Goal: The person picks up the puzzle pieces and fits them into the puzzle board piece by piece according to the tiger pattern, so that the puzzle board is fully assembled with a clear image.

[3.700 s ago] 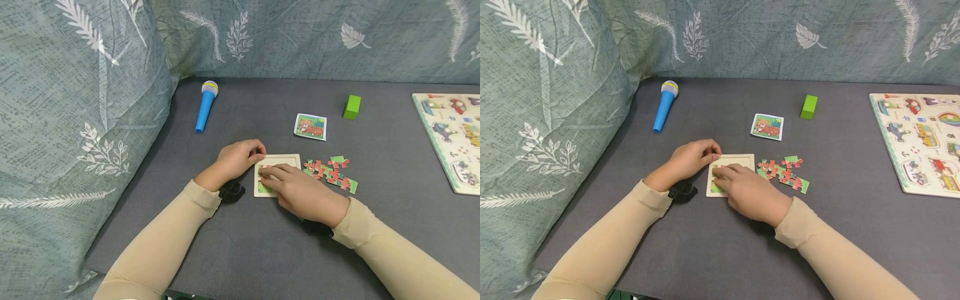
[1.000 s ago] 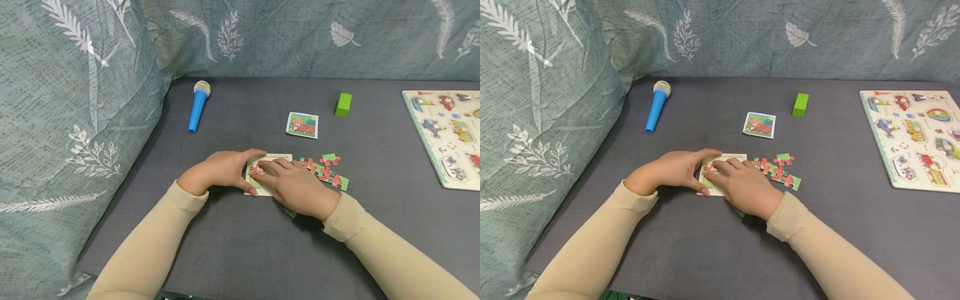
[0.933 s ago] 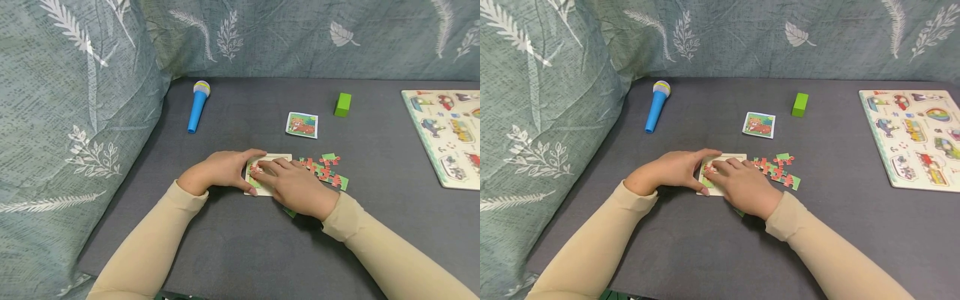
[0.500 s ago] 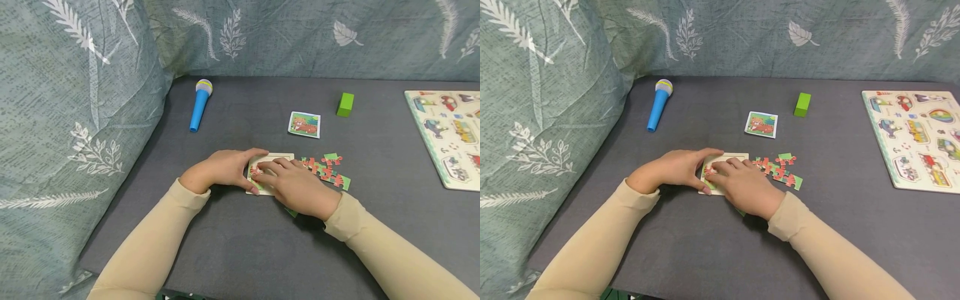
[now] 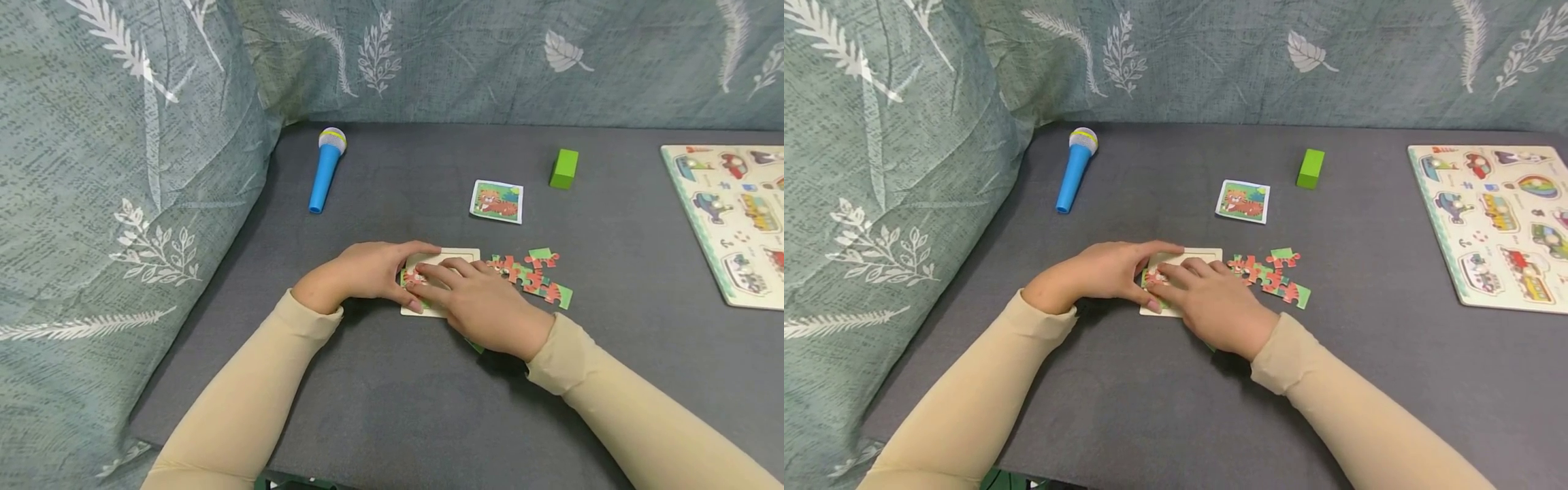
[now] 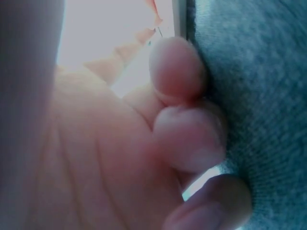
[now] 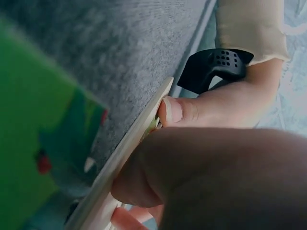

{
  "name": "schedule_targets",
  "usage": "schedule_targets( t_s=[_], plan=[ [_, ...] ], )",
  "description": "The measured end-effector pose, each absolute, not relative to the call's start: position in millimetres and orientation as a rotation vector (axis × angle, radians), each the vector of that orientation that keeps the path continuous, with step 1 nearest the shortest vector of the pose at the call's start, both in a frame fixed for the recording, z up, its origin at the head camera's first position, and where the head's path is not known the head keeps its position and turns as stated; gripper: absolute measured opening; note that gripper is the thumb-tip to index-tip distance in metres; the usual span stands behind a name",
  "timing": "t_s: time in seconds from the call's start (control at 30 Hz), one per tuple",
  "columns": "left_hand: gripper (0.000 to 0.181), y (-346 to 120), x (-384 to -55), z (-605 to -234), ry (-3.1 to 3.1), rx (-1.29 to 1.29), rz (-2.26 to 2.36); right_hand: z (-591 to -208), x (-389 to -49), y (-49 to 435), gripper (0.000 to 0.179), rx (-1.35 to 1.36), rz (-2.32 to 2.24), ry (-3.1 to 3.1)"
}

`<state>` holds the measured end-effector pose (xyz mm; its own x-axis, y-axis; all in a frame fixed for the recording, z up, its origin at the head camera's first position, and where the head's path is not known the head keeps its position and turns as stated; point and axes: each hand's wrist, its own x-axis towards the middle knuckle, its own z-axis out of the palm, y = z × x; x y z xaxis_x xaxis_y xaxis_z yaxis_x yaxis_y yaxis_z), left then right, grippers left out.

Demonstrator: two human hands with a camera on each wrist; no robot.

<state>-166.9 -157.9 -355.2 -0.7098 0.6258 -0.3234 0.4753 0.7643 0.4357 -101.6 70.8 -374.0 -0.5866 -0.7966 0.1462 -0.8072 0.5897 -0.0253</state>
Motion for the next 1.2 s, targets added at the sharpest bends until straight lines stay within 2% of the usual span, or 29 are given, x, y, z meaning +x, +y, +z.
schedule_targets(
  t_s=[0.33,0.93,1.2],
  plan=[
    [0.093,-159.9,-167.9,-357.1,2.515,0.831,0.436,-372.2,-103.5,67.6,0.043,1.253,0.320,-2.734],
    [0.095,-159.4,-169.5,-358.3,2.496,0.866,0.439,-372.8,-102.7,68.8,0.050,1.237,0.333,-2.760],
    [0.093,-159.1,-169.1,-358.2,2.493,0.852,0.432,-367.0,-105.5,71.3,0.041,1.199,0.424,-2.818]
  ],
)
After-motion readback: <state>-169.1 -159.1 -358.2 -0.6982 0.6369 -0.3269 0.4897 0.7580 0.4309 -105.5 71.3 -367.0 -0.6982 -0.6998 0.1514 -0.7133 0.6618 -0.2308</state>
